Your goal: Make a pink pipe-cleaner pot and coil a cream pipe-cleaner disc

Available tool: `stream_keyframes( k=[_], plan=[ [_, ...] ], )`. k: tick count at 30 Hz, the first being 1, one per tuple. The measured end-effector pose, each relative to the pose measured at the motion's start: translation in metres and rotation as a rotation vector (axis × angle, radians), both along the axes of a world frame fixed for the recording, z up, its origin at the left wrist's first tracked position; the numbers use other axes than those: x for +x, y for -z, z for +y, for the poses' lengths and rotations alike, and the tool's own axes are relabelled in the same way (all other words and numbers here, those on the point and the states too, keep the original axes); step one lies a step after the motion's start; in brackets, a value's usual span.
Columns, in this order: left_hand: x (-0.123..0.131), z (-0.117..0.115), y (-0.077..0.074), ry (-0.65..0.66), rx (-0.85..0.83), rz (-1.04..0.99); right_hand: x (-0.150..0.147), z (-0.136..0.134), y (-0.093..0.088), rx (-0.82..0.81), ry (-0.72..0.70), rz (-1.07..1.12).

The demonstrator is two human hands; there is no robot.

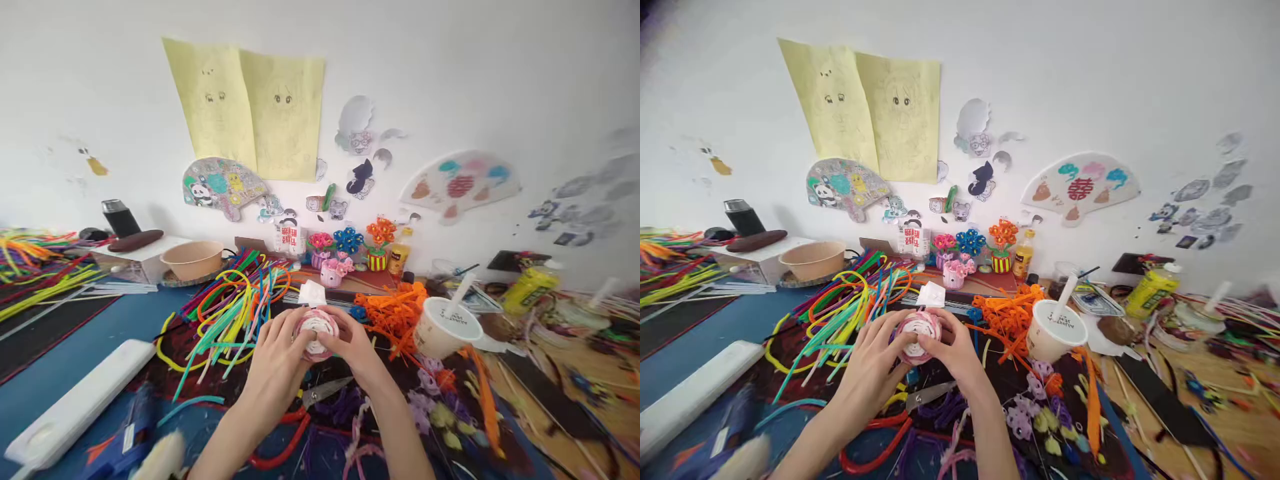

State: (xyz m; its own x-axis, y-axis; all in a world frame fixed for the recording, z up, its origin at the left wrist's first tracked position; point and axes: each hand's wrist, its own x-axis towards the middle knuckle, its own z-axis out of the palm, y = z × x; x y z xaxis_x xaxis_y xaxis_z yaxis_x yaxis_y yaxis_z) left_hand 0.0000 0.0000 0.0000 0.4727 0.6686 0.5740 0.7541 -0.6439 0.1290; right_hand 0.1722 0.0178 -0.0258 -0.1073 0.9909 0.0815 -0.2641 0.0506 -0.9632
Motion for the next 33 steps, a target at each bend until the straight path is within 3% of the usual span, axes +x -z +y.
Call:
stream_keyframes(
  k=[5, 10, 15, 19, 26, 33],
  plan=[
    [0.001, 0.001, 0.002, -0.056, 0.038, -0.023, -0.003, 0.002, 0.005, 0.007, 0.009, 0.002],
    [-0.002, 0.002, -0.005, -0.039, 0.003, 0.022, 0.0, 0.005, 0.01, 0.018, 0.033, -0.03],
    [-0.002, 0.007, -0.006, -0.059, 0.144, 0.165, -0.002, 0.004, 0.01, 0.07, 0.088, -0.055],
    [-0.001, 0.009, 0.0, -0.082, 0.199, 0.205, -0.004, 0.003, 0.009, 0.124, 0.141, -0.215],
    [-0.002, 0.006, 0.006, -0.099, 0.308, 0.35, -0.008, 0.002, 0.009, 0.129, 0.358, -0.514],
    [0.003, 0.006, 0.013, -0.101, 0.394, 0.399, -0.018, -0.006, -0.003, 0.114, 0.377, -0.594]
  ],
)
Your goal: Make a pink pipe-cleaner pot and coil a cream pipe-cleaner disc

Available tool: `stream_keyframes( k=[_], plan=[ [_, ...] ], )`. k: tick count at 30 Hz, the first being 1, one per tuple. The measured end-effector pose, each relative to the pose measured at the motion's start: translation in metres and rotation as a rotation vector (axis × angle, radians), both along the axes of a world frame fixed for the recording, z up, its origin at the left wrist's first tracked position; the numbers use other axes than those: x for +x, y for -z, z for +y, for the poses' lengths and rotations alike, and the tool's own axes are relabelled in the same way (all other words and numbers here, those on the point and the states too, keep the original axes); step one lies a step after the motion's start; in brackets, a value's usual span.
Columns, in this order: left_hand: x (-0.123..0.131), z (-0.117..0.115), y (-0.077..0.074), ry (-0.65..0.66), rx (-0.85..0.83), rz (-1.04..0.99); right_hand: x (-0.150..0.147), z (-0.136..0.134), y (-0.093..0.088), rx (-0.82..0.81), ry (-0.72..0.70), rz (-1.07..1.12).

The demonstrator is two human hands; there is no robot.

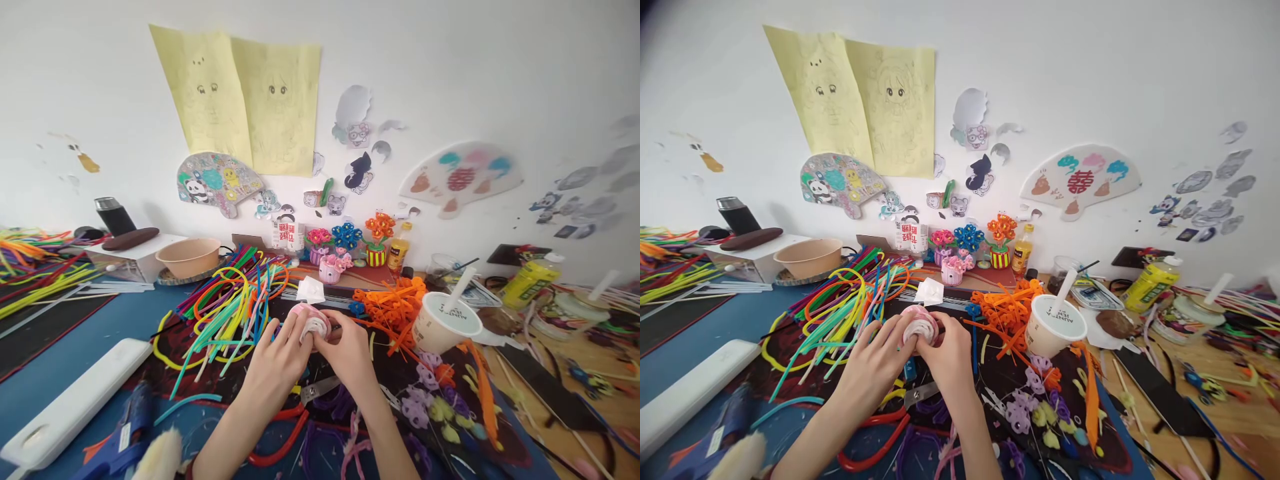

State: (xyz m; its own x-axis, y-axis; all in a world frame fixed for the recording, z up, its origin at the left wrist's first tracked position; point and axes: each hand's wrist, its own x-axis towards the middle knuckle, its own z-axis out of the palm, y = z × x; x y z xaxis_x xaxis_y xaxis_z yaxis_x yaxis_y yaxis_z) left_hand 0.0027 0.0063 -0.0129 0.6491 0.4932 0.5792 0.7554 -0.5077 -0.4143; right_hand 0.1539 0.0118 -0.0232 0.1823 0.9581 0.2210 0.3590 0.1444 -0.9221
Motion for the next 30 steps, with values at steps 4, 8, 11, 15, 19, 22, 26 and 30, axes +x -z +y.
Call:
stream_keyframes(
  k=[4, 8, 11, 15, 19, 22, 26, 30],
  plan=[
    [-0.001, 0.0, 0.004, -0.01, -0.011, -0.011, -0.002, 0.0, -0.001, 0.013, 0.03, -0.024],
    [-0.001, 0.0, 0.005, -0.038, -0.07, -0.014, -0.003, 0.002, 0.001, 0.029, 0.021, -0.028],
    [0.001, 0.001, 0.008, -0.063, -0.126, -0.031, -0.003, 0.002, 0.003, 0.041, 0.016, -0.03],
    [0.002, 0.003, 0.011, -0.083, -0.242, -0.049, -0.004, 0.003, 0.006, 0.063, 0.01, -0.041],
    [0.003, 0.006, 0.013, -0.057, -0.299, -0.037, -0.006, 0.005, 0.012, 0.081, 0.003, -0.069],
    [0.004, 0.007, 0.015, -0.058, -0.29, -0.01, -0.008, 0.006, 0.017, 0.089, 0.01, -0.095],
    [0.009, 0.007, 0.018, -0.121, -0.272, 0.024, -0.008, 0.007, 0.021, 0.098, 0.04, -0.115],
    [0.013, 0.008, 0.019, -0.123, -0.262, 0.038, -0.009, 0.007, 0.021, 0.103, 0.083, -0.123]
  ],
)
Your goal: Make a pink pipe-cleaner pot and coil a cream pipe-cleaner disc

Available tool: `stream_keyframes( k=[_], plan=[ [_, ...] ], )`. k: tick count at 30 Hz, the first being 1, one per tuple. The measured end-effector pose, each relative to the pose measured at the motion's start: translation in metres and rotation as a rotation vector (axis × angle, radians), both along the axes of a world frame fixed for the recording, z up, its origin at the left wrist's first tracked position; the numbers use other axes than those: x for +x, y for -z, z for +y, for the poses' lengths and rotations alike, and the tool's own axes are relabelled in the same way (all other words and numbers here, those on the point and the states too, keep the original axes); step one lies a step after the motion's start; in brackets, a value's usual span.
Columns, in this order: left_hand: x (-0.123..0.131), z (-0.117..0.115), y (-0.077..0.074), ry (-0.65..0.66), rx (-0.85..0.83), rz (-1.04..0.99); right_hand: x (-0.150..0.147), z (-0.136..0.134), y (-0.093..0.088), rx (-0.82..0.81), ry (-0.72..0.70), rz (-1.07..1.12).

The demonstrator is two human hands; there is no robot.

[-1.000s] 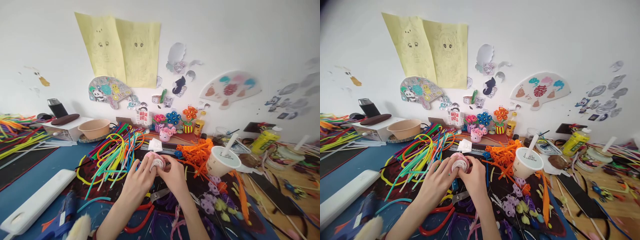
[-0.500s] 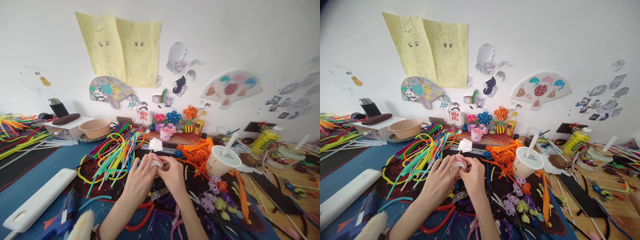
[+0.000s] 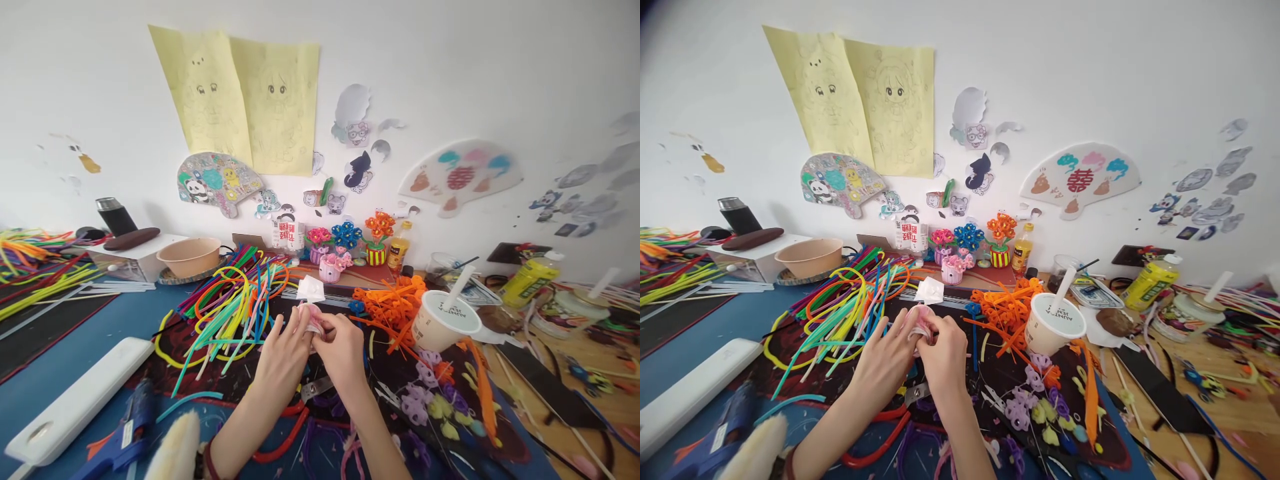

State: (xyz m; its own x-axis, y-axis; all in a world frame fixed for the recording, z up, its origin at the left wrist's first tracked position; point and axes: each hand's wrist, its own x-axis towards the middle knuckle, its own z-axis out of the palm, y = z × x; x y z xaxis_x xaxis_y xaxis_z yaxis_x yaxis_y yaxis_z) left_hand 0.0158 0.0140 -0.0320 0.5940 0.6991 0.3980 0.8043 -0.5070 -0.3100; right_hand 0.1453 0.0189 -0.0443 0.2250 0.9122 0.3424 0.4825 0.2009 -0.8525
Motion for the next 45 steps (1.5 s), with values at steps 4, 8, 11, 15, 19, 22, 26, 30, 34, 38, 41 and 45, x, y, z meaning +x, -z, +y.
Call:
stream_keyframes(
  k=[4, 8, 11, 15, 19, 22, 26, 30, 34, 38, 41, 45],
  plan=[
    [0.001, 0.002, 0.0, -0.012, 0.003, -0.004, 0.0, 0.0, 0.0, -0.009, 0.006, 0.011],
    [0.002, 0.005, 0.001, -0.002, -0.012, -0.007, 0.001, 0.0, 0.0, -0.028, 0.015, 0.025],
    [0.004, 0.007, 0.002, 0.006, -0.021, -0.016, 0.003, 0.0, -0.001, -0.039, 0.028, 0.025],
    [0.007, 0.009, 0.003, 0.022, -0.034, -0.039, 0.005, 0.001, -0.001, -0.044, 0.029, 0.039],
    [0.008, 0.009, 0.002, 0.044, -0.054, -0.065, 0.007, 0.002, -0.002, -0.043, 0.008, 0.061],
    [0.005, 0.01, -0.003, 0.057, -0.079, -0.094, 0.017, 0.0, -0.007, -0.038, -0.082, 0.084],
    [-0.003, 0.011, -0.019, 0.059, -0.114, -0.16, 0.038, -0.005, -0.017, -0.031, -0.331, 0.097],
    [-0.009, 0.006, -0.04, 0.087, -0.155, -0.244, 0.041, -0.004, -0.018, 0.074, -0.45, 0.053],
    [-0.007, -0.002, -0.056, 0.149, -0.249, -0.376, 0.024, 0.001, -0.014, 0.15, -0.481, 0.152],
    [-0.009, -0.006, -0.065, 0.156, -0.232, -0.333, 0.018, 0.001, -0.017, 0.22, -0.404, 0.12],
    [-0.012, -0.007, -0.071, 0.117, -0.174, -0.245, 0.02, -0.001, -0.02, 0.233, -0.377, 0.111],
    [-0.018, -0.008, -0.077, 0.157, -0.2, -0.216, 0.021, -0.005, -0.026, 0.247, -0.302, 0.112]
  ],
)
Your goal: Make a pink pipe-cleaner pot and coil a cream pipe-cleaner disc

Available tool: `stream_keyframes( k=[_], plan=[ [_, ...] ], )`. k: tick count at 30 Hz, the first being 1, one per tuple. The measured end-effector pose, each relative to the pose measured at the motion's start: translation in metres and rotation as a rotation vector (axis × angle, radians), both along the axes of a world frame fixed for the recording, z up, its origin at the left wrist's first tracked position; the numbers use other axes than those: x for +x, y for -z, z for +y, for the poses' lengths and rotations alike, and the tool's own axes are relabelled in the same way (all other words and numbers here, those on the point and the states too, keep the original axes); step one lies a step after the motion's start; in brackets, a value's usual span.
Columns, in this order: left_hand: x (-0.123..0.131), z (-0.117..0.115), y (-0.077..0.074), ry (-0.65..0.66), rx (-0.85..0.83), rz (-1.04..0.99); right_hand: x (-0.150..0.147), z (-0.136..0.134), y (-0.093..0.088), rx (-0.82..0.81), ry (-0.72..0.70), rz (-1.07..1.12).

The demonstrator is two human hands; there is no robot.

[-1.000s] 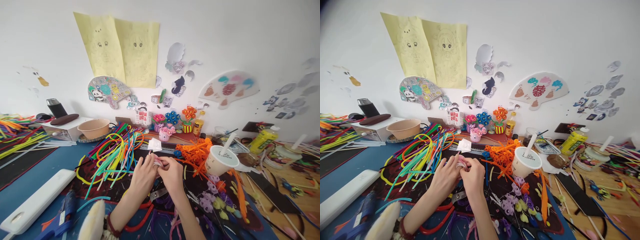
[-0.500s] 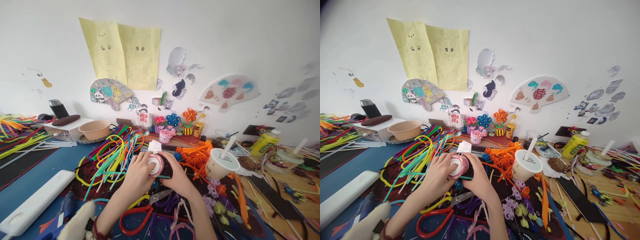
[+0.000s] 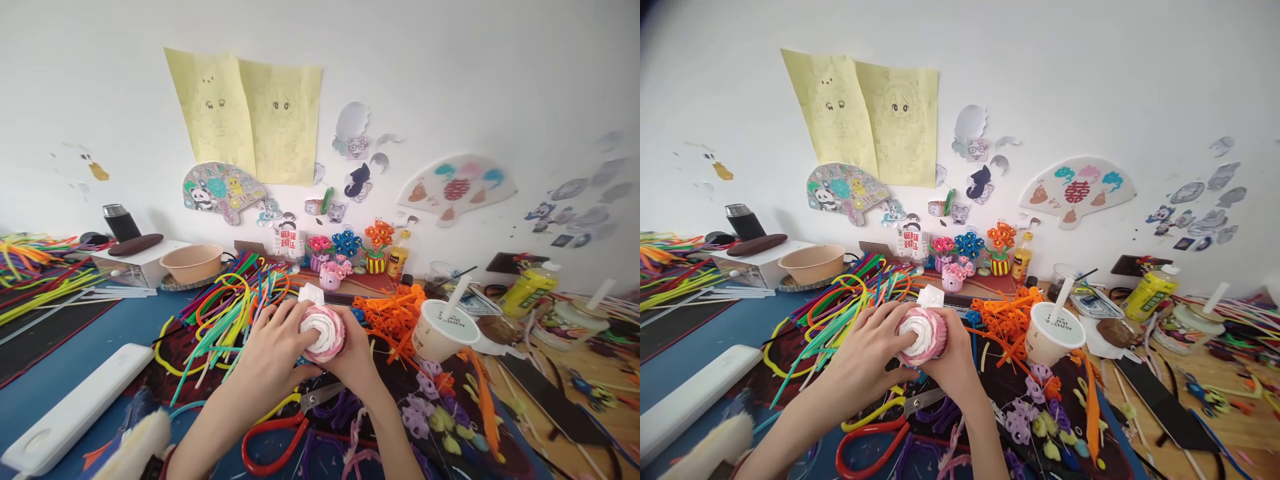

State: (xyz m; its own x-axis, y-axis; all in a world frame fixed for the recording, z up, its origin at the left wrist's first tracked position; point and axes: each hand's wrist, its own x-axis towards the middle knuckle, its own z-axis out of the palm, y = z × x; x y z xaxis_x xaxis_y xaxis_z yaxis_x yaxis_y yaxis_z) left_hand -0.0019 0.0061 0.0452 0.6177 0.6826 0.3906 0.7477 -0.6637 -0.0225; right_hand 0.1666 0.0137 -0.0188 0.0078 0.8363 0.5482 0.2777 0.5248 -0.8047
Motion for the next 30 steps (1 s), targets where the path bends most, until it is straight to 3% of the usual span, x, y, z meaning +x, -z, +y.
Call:
stream_keyframes(
  k=[7, 17, 30],
  plan=[
    [0.004, 0.0, -0.003, 0.019, -0.065, -0.032, -0.003, -0.003, -0.002, 0.053, 0.066, -0.055],
    [0.011, -0.002, -0.015, 0.033, -0.181, 0.109, -0.004, 0.0, 0.004, 0.06, 0.054, -0.038],
    [0.011, -0.005, -0.018, -0.005, -0.189, 0.201, -0.005, -0.001, 0.007, -0.049, -0.03, 0.019]
  ],
)
